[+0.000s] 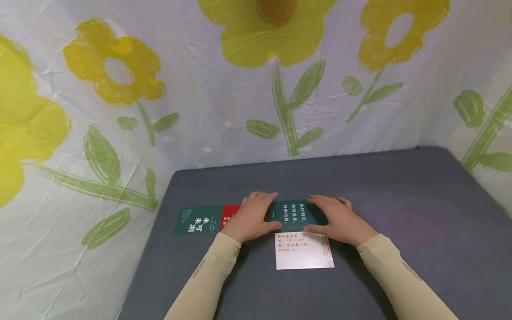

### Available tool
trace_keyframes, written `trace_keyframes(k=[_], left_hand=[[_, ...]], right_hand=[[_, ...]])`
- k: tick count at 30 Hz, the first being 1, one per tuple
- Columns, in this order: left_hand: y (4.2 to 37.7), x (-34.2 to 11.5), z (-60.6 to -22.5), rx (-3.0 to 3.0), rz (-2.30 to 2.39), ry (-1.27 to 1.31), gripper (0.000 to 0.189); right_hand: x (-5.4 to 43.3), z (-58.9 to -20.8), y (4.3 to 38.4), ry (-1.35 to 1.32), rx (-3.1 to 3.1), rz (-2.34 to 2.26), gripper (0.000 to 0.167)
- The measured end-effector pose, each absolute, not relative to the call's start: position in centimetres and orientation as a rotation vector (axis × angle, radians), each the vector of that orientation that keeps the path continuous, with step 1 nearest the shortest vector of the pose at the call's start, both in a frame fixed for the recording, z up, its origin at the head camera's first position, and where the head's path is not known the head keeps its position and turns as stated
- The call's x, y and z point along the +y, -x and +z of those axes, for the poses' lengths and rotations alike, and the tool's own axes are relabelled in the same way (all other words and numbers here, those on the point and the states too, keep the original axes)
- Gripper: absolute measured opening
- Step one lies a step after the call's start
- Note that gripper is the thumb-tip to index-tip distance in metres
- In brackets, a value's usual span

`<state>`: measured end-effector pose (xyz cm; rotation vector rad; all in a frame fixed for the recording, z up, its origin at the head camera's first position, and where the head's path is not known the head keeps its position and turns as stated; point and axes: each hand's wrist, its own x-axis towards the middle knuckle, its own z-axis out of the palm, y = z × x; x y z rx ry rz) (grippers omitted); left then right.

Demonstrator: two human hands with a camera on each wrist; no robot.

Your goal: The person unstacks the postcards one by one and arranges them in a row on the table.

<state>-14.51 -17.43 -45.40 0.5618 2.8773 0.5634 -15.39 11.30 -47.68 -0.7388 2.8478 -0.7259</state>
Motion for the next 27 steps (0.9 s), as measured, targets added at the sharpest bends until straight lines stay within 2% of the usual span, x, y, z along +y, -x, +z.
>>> trace_keyframes(k=[4, 12, 19, 27], left_hand=[[12.0, -17.0, -45.1, 2.876, 0.507, -0.645, 0.092], [8.5, -15.6, -45.4, 2.845, 0.389, -0.817, 0.105], [8.0, -15.2, -46.2, 2.856, 0.32, -0.838, 0.11], [7.7, -15.3, -46.3, 2.861, 0.293, -0.842, 0.107]], right_hand=[[12.2, -47.2, 12.7, 0.757, 2.886, -0.71, 0.086], [12.9, -46.9, 8.5, 0.855, 2.964, -0.627, 0.089], [13.2, -47.4, 7.6, 0.833, 2.963, -0.605, 0.086], [13.2, -47.9, 7.5, 0.816, 2.981, -0.602, 0.087]])
